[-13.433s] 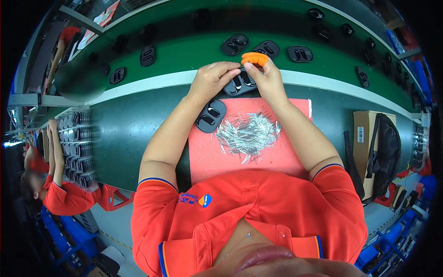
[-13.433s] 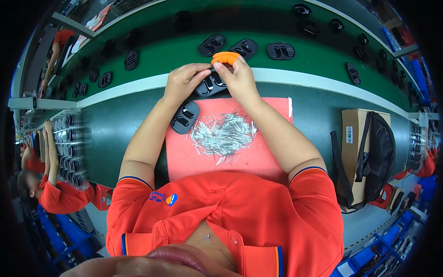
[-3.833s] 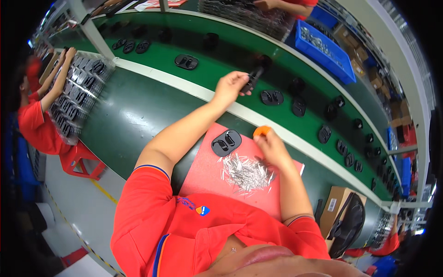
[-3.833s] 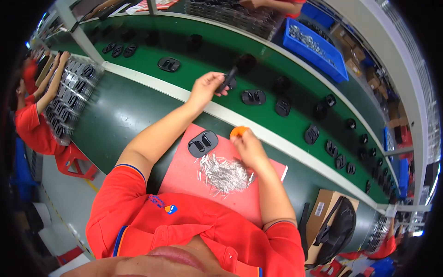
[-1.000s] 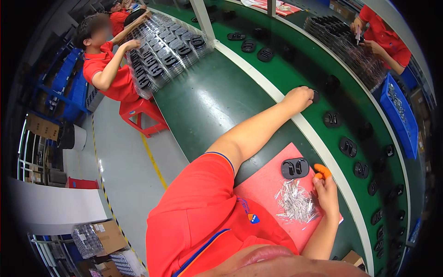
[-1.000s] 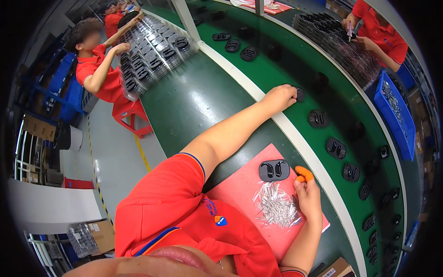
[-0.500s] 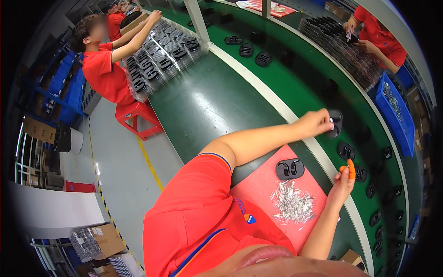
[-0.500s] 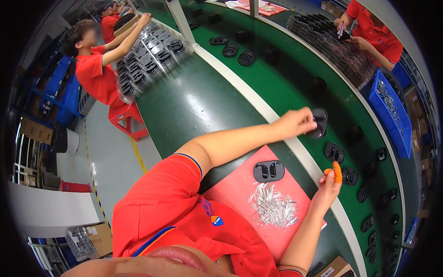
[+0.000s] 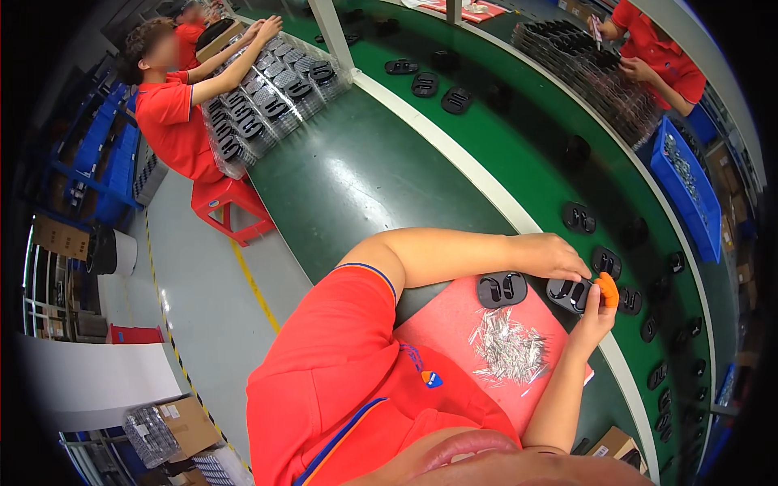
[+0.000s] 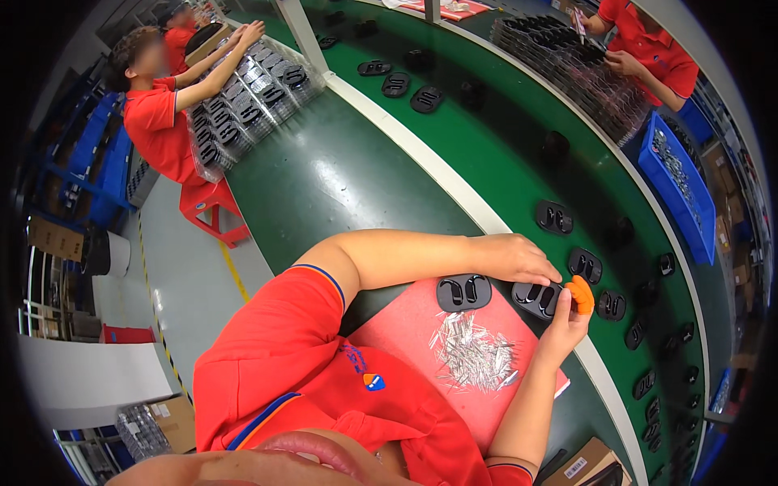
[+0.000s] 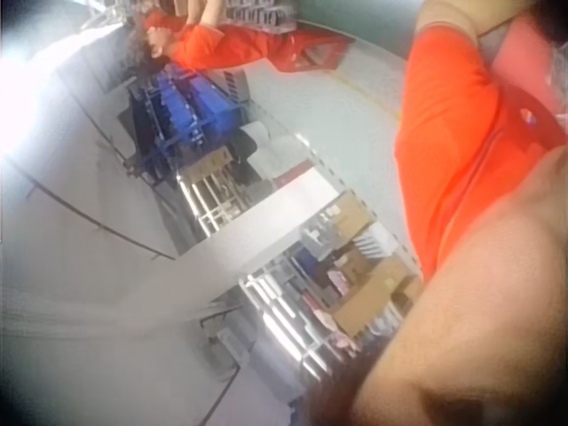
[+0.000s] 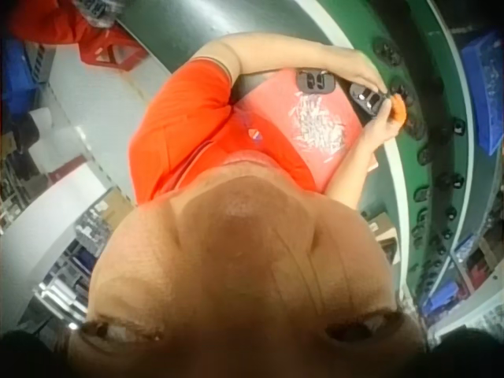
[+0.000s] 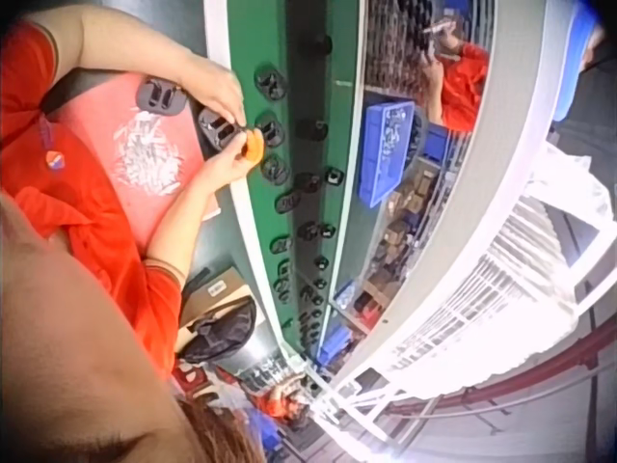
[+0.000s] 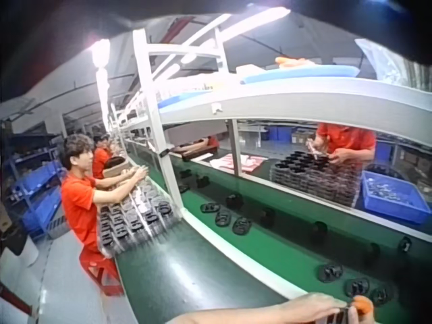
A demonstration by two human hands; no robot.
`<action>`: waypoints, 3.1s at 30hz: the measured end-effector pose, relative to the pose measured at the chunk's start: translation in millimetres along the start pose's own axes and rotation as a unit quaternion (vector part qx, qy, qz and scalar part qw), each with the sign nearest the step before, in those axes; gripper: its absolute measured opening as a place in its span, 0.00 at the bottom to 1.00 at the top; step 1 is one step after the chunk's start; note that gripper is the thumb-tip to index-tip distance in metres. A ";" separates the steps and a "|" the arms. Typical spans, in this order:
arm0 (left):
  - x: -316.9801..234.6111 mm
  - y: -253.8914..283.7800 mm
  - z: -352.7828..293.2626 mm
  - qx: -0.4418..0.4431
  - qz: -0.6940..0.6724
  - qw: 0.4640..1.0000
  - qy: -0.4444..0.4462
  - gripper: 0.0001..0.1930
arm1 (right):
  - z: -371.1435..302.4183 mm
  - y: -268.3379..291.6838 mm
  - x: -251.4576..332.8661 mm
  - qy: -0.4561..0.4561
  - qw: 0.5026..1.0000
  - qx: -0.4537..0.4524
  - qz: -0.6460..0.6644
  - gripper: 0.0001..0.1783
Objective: Assembling pins into plastic housings for electronic components on a factory assembly line.
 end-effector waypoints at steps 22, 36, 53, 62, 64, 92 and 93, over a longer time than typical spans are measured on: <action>-3.2 3.4 -0.1 0.029 -0.033 0.999 0.025 0.16 | 1.3 -3.2 -11.3 -0.140 0.983 0.051 0.105 0.15; 81.4 74.9 -14.6 -0.200 0.022 0.950 0.237 0.14 | -8.9 -4.8 42.9 -0.091 0.924 0.310 -0.203 0.18; 102.6 77.6 -17.0 -0.228 0.069 0.919 0.315 0.10 | -20.0 0.6 45.6 0.087 0.817 0.396 -0.410 0.08; 132.2 139.9 -41.4 -0.303 0.243 0.881 0.270 0.11 | -26.6 6.1 41.8 0.087 0.812 0.436 -0.379 0.08; 137.7 150.3 -49.2 -0.323 0.314 0.853 0.265 0.10 | -31.5 4.2 36.9 0.105 0.809 0.424 -0.393 0.07; 138.0 144.1 -58.4 -0.195 0.308 0.808 0.464 0.17 | -31.3 -27.4 22.2 0.037 0.872 0.373 -0.315 0.11; 138.1 144.1 -58.5 -0.196 0.310 0.806 0.464 0.17 | -30.0 -28.4 20.7 0.021 0.888 0.359 -0.288 0.11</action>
Point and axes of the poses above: each hand's wrist, its own z-axis towards the middle knuckle, its own y-axis out of the back of the hand, x = y × z, the point moved 2 cm from there along z, towards the middle knuckle
